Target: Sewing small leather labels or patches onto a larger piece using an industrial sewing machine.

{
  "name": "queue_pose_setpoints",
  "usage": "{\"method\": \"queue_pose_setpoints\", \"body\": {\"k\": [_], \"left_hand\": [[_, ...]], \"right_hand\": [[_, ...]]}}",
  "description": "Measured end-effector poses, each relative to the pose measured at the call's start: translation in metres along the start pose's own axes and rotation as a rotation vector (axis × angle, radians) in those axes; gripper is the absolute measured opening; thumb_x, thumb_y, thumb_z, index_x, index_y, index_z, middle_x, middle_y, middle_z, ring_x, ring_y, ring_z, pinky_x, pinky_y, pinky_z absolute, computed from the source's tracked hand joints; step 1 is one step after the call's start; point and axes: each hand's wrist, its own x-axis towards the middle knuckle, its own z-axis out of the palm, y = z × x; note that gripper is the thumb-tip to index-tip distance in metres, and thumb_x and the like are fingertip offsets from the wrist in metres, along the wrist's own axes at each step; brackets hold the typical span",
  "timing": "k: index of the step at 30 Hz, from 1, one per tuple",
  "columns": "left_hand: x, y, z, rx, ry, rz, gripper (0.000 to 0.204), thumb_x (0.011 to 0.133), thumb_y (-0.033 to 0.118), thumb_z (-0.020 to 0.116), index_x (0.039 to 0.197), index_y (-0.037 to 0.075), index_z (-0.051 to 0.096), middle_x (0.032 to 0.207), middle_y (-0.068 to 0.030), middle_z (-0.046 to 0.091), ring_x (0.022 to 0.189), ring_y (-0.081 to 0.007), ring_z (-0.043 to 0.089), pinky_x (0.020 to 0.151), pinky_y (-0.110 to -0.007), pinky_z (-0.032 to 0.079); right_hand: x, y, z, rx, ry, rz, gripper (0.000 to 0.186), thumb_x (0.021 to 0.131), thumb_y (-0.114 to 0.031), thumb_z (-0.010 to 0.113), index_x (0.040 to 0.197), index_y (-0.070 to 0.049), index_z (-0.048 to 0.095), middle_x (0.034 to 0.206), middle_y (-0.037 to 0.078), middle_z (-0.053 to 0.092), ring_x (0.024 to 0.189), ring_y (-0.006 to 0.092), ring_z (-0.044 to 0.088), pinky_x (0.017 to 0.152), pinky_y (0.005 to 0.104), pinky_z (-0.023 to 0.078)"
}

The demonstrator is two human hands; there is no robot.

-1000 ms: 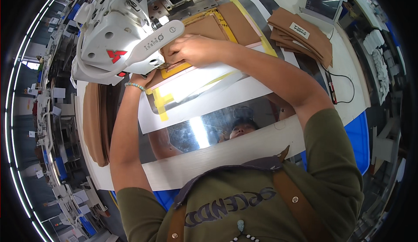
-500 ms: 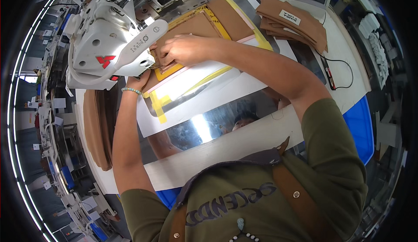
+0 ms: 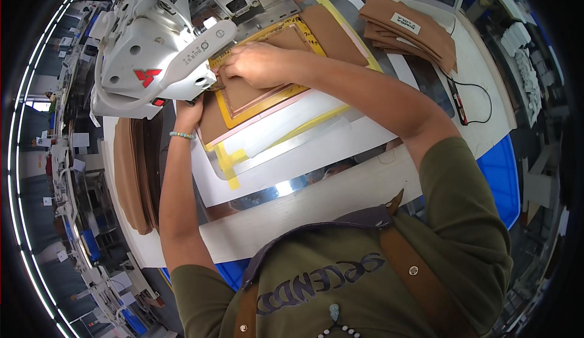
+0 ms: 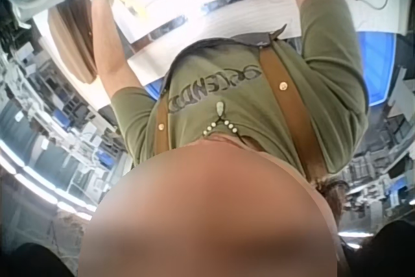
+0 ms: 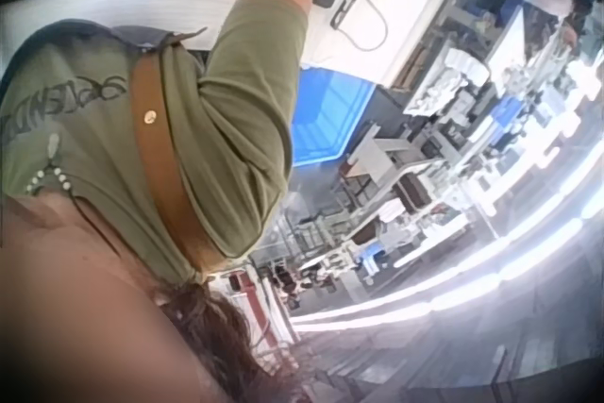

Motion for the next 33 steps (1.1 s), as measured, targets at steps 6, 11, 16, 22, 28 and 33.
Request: {"method": "queue_pose_setpoints", "body": {"k": [6, 11, 16, 22, 28, 33], "left_hand": [[-0.022, 0.053, -0.017, -0.121, 0.076, -0.204, 0.028, 0.101, 0.012, 0.069, 0.125, -0.002, 0.071, 0.123, -0.0182, 0.076, 0.116, -0.0273, 0.071, 0.098, -0.038, 0.054], [-0.047, 0.103, -0.038, -0.035, -0.027, -0.196, 0.022, 0.102, 0.006, 0.063, 0.117, -0.001, 0.077, 0.115, -0.0153, 0.079, 0.111, -0.0254, 0.072, 0.096, -0.036, 0.053], [-0.063, 0.126, -0.041, -0.058, 0.031, -0.012, 0.023, 0.099, 0.001, 0.060, 0.114, -0.001, 0.077, 0.117, -0.0134, 0.078, 0.111, -0.0253, 0.072, 0.098, -0.036, 0.055], [-0.068, 0.159, -0.034, 0.042, -0.022, 0.056, 0.022, 0.100, -0.004, 0.059, 0.113, -0.001, 0.076, 0.122, -0.0136, 0.077, 0.117, -0.0283, 0.071, 0.103, -0.037, 0.054], [-0.065, 0.192, -0.025, 0.124, -0.150, 0.192, 0.027, 0.099, 0.002, 0.065, 0.125, 0.003, 0.071, 0.132, -0.0130, 0.072, 0.128, -0.0345, 0.064, 0.111, -0.045, 0.047], [-0.055, 0.195, 0.003, 0.369, -0.220, 0.269, 0.046, 0.101, 0.015, 0.067, 0.146, 0.006, 0.062, 0.156, -0.0152, 0.056, 0.145, -0.0372, 0.052, 0.119, -0.049, 0.041]], "right_hand": [[-0.008, -0.004, -0.002, 0.058, -0.043, -0.048, 0.034, 0.087, -0.002, 0.063, 0.118, -0.010, 0.075, 0.122, 0.005, 0.072, 0.121, 0.0295, 0.061, 0.106, 0.0448, 0.050], [-0.015, -0.010, -0.002, 0.036, -0.034, -0.112, 0.028, 0.088, -0.005, 0.065, 0.113, -0.010, 0.075, 0.116, 0.004, 0.073, 0.118, 0.0283, 0.062, 0.103, 0.0446, 0.051], [-0.022, -0.015, -0.001, 0.077, -0.050, -0.123, 0.030, 0.088, -0.001, 0.066, 0.116, -0.007, 0.073, 0.115, 0.006, 0.073, 0.119, 0.0284, 0.061, 0.103, 0.0430, 0.050], [-0.044, -0.014, -0.027, 0.106, -0.002, -0.150, 0.032, 0.091, 0.000, 0.064, 0.122, -0.005, 0.073, 0.121, 0.007, 0.073, 0.122, 0.0276, 0.062, 0.107, 0.0417, 0.050], [-0.122, 0.005, -0.067, -0.233, -0.271, 0.243, 0.042, 0.094, -0.003, 0.063, 0.135, -0.004, 0.067, 0.139, 0.007, 0.069, 0.129, 0.0266, 0.060, 0.111, 0.0415, 0.049], [-0.153, -0.001, -0.041, -0.447, 0.122, 0.108, 0.041, 0.092, -0.005, 0.065, 0.133, -0.005, 0.065, 0.148, 0.011, 0.063, 0.135, 0.0265, 0.057, 0.104, 0.0424, 0.048]]}}
